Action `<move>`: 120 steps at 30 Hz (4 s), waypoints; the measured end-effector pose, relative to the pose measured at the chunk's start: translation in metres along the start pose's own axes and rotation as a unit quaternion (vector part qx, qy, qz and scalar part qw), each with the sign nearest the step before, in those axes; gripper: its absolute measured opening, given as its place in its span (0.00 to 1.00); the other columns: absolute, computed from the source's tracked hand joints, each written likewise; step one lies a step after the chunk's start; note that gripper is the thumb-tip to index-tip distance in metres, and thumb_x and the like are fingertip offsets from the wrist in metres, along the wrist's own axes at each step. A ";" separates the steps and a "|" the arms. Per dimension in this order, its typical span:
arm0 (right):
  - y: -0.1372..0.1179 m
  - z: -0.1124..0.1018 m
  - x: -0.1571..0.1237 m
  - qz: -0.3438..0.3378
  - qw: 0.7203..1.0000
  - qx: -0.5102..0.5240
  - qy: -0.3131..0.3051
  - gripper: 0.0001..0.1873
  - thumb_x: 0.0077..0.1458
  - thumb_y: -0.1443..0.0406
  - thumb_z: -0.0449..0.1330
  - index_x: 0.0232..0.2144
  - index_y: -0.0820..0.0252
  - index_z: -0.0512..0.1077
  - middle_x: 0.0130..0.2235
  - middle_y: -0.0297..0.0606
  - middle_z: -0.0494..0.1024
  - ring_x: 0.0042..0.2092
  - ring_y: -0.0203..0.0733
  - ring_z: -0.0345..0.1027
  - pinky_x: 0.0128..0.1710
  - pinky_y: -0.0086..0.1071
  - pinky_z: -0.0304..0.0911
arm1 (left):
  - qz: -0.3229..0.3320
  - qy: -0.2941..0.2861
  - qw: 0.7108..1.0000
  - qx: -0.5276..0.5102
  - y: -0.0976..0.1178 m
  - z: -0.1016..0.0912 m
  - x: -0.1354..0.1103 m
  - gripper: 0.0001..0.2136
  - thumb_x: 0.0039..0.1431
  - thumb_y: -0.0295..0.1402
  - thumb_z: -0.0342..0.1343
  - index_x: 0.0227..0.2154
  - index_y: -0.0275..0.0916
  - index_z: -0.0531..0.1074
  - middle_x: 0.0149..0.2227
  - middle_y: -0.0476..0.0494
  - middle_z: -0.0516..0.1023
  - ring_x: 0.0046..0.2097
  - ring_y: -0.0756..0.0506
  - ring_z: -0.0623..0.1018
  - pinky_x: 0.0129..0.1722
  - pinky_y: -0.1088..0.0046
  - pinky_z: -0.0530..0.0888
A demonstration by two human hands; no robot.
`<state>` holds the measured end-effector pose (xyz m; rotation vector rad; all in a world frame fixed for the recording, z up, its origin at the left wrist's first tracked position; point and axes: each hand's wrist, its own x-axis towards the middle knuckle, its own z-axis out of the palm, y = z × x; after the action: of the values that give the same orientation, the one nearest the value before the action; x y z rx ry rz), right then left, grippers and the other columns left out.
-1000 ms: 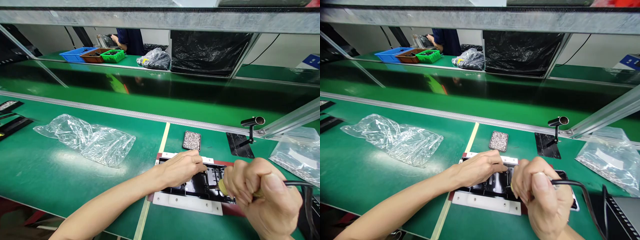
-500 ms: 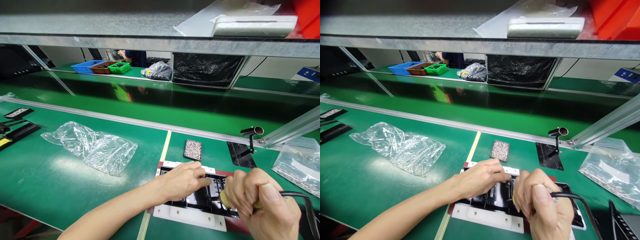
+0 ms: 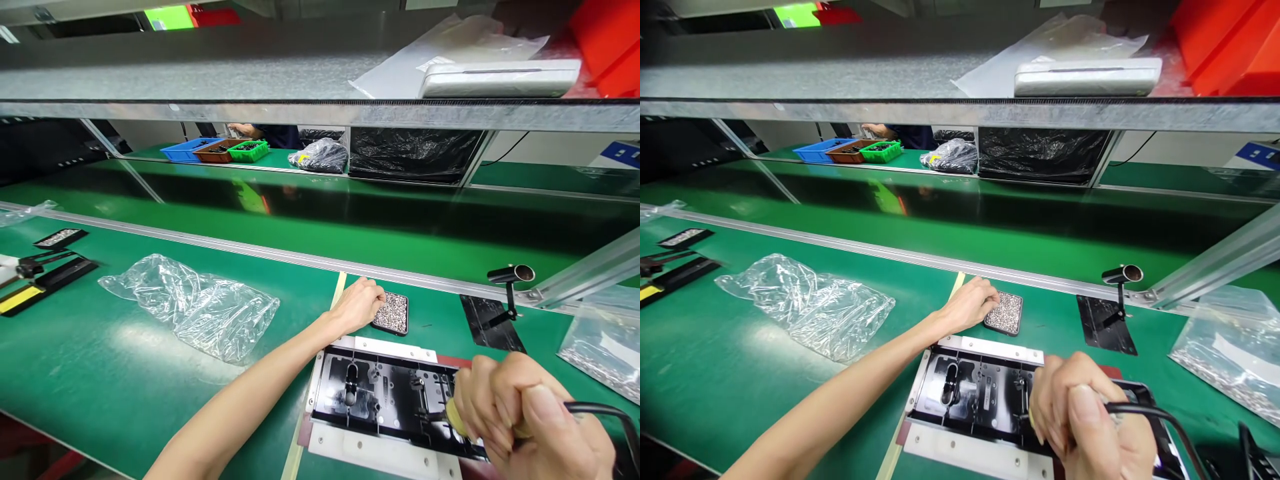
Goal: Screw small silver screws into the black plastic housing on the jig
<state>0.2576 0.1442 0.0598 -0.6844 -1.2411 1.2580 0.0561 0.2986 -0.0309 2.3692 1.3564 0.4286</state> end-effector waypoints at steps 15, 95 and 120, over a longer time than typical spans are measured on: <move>-0.008 0.012 0.005 0.000 0.998 0.005 0.065 0.26 0.69 0.53 0.55 0.21 0.59 0.60 0.17 0.32 0.56 0.19 0.34 0.54 0.17 0.28 0.55 | 0.039 -0.040 0.997 0.049 0.020 -0.010 0.011 0.11 0.66 0.25 0.50 0.28 0.31 0.75 0.37 0.36 0.77 0.46 0.42 0.73 0.54 0.63 0.71; 0.002 0.003 0.005 -0.016 1.000 -0.005 0.004 0.23 0.73 0.59 0.47 0.25 0.58 0.63 0.19 0.33 0.58 0.21 0.35 0.56 0.20 0.28 0.56 | 0.025 -0.011 0.999 -0.039 -0.001 -0.008 -0.008 0.10 0.70 0.32 0.53 0.40 0.39 0.80 0.42 0.44 0.78 0.51 0.44 0.72 0.54 0.67 0.71; -0.003 0.012 0.005 -0.008 0.998 -0.011 0.053 0.24 0.72 0.60 0.50 0.21 0.59 0.59 0.18 0.33 0.56 0.21 0.34 0.54 0.18 0.28 0.55 | -0.039 -0.016 0.994 -0.105 0.020 -0.044 -0.019 0.06 0.64 0.28 0.55 0.34 0.35 0.76 0.40 0.45 0.81 0.45 0.47 0.76 0.46 0.72 0.72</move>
<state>0.2467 0.1457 0.0676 -0.7465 -1.1726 1.1803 0.0429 0.2804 0.0164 2.1369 1.3167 0.4824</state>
